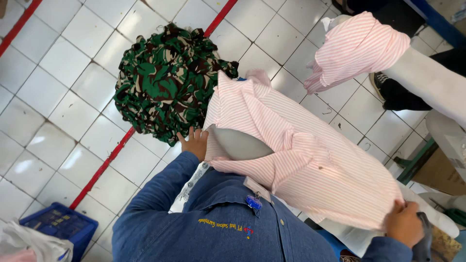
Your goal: The person irons a pink and white striped shirt on a blue ironing board. They repeatedly smooth the fabric with their hands and use a steam iron to press the shirt, adjusting its position multiple times.
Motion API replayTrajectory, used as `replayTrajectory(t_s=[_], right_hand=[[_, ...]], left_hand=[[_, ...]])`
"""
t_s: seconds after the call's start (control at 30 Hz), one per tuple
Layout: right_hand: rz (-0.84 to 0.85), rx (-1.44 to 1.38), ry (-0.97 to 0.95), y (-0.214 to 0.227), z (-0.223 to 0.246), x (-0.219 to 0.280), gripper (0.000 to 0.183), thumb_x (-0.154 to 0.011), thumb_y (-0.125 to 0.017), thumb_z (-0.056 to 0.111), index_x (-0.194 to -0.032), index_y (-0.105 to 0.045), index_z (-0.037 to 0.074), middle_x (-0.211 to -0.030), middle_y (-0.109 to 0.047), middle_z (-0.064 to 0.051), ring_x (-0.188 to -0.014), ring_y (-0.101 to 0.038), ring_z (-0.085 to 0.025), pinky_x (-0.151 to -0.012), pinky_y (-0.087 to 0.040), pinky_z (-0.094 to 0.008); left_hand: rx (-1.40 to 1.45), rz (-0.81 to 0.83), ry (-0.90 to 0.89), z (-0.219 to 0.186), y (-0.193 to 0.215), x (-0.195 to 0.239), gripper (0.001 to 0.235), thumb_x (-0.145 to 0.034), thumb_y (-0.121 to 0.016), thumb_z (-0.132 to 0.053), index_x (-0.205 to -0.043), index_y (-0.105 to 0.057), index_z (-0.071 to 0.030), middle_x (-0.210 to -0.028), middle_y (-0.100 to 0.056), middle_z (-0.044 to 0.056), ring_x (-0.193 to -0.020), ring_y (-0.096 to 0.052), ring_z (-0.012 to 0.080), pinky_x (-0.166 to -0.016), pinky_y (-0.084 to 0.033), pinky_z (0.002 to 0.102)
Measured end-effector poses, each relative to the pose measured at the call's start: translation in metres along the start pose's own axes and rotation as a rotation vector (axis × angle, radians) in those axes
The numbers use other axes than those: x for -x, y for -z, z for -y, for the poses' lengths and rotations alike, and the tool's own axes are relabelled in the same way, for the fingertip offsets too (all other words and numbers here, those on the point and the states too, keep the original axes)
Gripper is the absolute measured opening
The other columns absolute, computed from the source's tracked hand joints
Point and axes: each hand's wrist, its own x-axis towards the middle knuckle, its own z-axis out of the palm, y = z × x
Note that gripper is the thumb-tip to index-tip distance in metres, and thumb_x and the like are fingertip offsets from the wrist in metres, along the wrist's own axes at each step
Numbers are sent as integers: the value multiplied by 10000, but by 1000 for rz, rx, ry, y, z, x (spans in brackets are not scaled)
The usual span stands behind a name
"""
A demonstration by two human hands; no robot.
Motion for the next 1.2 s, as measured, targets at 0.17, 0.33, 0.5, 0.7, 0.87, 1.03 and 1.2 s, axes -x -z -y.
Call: replayTrajectory(t_s=[0.17, 0.33, 0.5, 0.7, 0.87, 1.03, 1.2], right_hand=[[27, -111, 15, -85, -12, 46, 360, -1089, -399, 427, -1096, -506, 84, -899, -680, -278, -810, -630, -484, -625, -459, -566], [-6, -177, 0, -114, -21, 52, 394, -1090, -390, 451, -1050, -506, 77, -875, -681, -253, -791, -628, -472, -630, -447, -552], [-74, -184, 94, -116, -25, 51, 333, -1077, -434, 407, -1022, -528, 92, -807, -676, -229, -738, -630, -449, -599, -457, -529], [-18, -150, 7, -109, -15, 59, 355, -1092, -370, 429, -1077, -502, 100, -858, -695, -207, -773, -650, -434, -635, -462, -525], [-122, -100, 20, -116, -15, 63, 337, -1096, -373, 421, -1118, -509, 114, -970, -683, -178, -781, -653, -432, -623, -449, -539], [-566, 177, 129, -85, 32, 65, 393, -836, -705, 213, -1204, -590, 136, -971, -611, -71, -781, -630, -260, -495, -424, -425], [-857, -397, 917, -63, 221, -3, 324, -946, -528, 320, -1083, -630, 45, -992, -590, -182, -890, -572, -367, -760, -446, -434]], left_hand=[[-27, -305, 98, -6, -57, -15, 477, -807, -542, -149, -1255, -393, -218, -1418, -324, 77, -1378, -227, 366, -1034, -202, 672], [-117, -669, 225, -67, 51, -45, 373, -916, -375, -178, -1243, -545, -117, -1276, -527, 130, -1240, -444, 257, -1067, -307, 432], [-396, -946, -805, -86, 100, -130, 144, -940, -479, -175, -935, -621, -152, -1509, -313, 43, -1408, -186, 327, -1163, -135, 489], [-358, 54, -670, -34, 129, -28, 506, -946, -464, -127, -1420, -296, -71, -887, -668, 64, -773, -629, 245, -736, -519, 349], [-220, 592, -662, -28, 6, 15, 550, -878, -502, -236, -1378, -314, -102, -1093, -566, 146, -792, -558, 238, -626, -468, 347], [-471, 546, -916, -37, -70, -61, 315, -943, -449, -368, -1064, -671, -181, -927, -671, -12, -828, -597, 167, -791, -481, 322], [379, -713, -722, -21, 55, -114, 249, -976, -496, -313, -1089, -638, -143, -1090, -591, 71, -1076, -552, 282, -802, -491, 339]])
